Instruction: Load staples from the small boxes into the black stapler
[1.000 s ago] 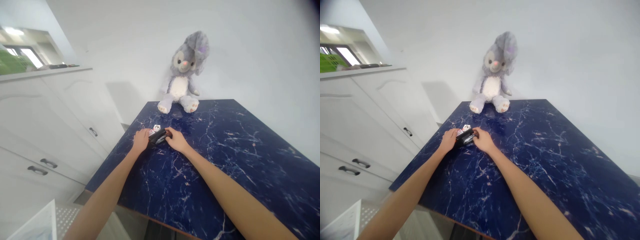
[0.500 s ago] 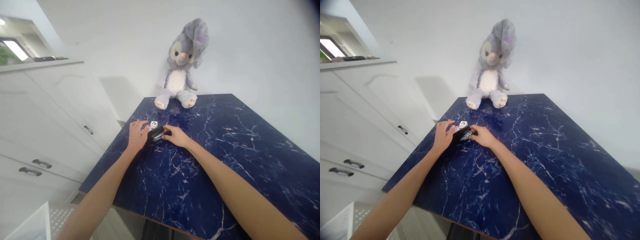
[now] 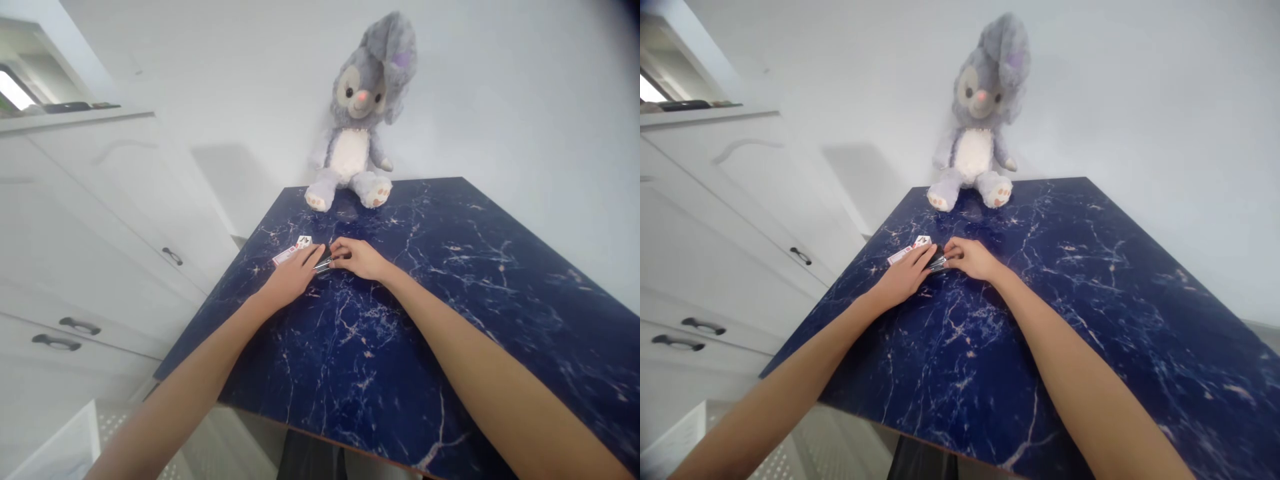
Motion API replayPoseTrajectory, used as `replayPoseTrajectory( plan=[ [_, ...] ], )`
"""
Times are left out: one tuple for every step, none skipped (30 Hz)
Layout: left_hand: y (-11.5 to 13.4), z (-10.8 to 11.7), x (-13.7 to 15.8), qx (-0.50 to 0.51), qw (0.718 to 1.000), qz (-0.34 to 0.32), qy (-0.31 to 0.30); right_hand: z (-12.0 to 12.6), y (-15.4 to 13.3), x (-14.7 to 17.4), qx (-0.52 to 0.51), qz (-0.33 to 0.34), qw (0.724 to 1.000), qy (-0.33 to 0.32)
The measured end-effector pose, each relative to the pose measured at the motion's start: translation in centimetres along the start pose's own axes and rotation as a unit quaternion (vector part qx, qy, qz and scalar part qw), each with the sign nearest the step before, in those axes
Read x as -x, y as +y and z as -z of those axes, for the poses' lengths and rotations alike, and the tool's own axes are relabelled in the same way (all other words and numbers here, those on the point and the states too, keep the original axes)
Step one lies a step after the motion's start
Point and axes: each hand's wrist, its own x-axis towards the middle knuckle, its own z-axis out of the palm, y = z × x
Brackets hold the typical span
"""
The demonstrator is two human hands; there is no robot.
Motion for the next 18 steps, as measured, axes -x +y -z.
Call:
replayPoseTrajectory(
  plan=[
    [-0.1, 0.0, 0.0, 0.003, 1.0, 0.0, 0.001, 0.3, 0.3, 0.1, 0.002, 0.002, 1.0, 0.006],
    [-0.1, 0.0, 0.1, 0.005, 1.0, 0.002, 0.003, 0.7, 0.7, 0.2, 0.0, 0.001, 1.0, 0.016],
    [-0.1, 0.0, 0.1, 0.008, 1.0, 0.004, 0.006, 1.2, 1.1, 0.4, -0.005, -0.003, 1.0, 0.028],
    [-0.1, 0.0, 0.1, 0.01, 1.0, 0.006, 0.007, 1.7, 1.4, 0.5, -0.009, -0.011, 0.999, 0.043],
    [0.0, 0.0, 0.2, 0.013, 1.0, 0.007, 0.008, 2.1, 1.7, 0.7, -0.013, -0.02, 0.998, 0.054],
    [0.0, 0.0, 0.2, 0.015, 1.0, 0.009, 0.009, 2.5, 1.9, 0.8, -0.009, -0.027, 0.998, 0.06],
    [0.1, 0.1, 0.2, 0.015, 1.0, 0.011, 0.013, 2.7, 2.0, 0.9, 0.002, -0.029, 0.997, 0.065],
    [0.2, 0.1, 0.2, 0.013, 1.0, 0.014, 0.02, 2.8, 1.9, 1.0, 0.02, -0.028, 0.997, 0.066],
    [0.2, 0.1, 0.2, 0.01, 0.999, 0.017, 0.028, 2.7, 1.8, 1.0, 0.045, -0.024, 0.996, 0.067],
    [0.3, 0.2, 0.1, 0.007, 0.999, 0.017, 0.036, 2.6, 1.6, 1.0, 0.072, -0.015, 0.995, 0.067],
    [0.3, 0.3, 0.1, 0.003, 0.999, 0.015, 0.043, 2.3, 1.3, 1.0, 0.099, 0.001, 0.993, 0.069],
    [0.4, 0.4, 0.1, -0.002, 0.999, 0.012, 0.048, 2.0, 1.1, 1.0, 0.127, 0.025, 0.989, 0.071],
    [0.4, 0.5, 0.2, -0.009, 0.999, 0.01, 0.052, 1.6, 0.9, 1.0, 0.157, 0.055, 0.983, 0.074],
    [0.4, 0.5, 0.2, -0.017, 0.998, 0.012, 0.055, 1.2, 0.7, 1.0, 0.186, 0.088, 0.975, 0.078],
    [0.5, 0.6, 0.2, -0.026, 0.998, 0.02, 0.061, 0.9, 0.5, 1.0, 0.214, 0.12, 0.966, 0.08],
    [0.6, 0.7, 0.2, -0.035, 0.997, 0.032, 0.066, 0.6, 0.4, 1.0, 0.238, 0.145, 0.957, 0.076],
    [0.7, 0.7, 0.2, -0.042, 0.995, 0.046, 0.072, 0.3, 0.2, 0.9, 0.26, 0.161, 0.95, 0.067],
    [0.8, 0.8, 0.2, -0.046, 0.994, 0.059, 0.078, 0.1, 0.1, 0.9, 0.278, 0.167, 0.944, 0.059]
  ],
)
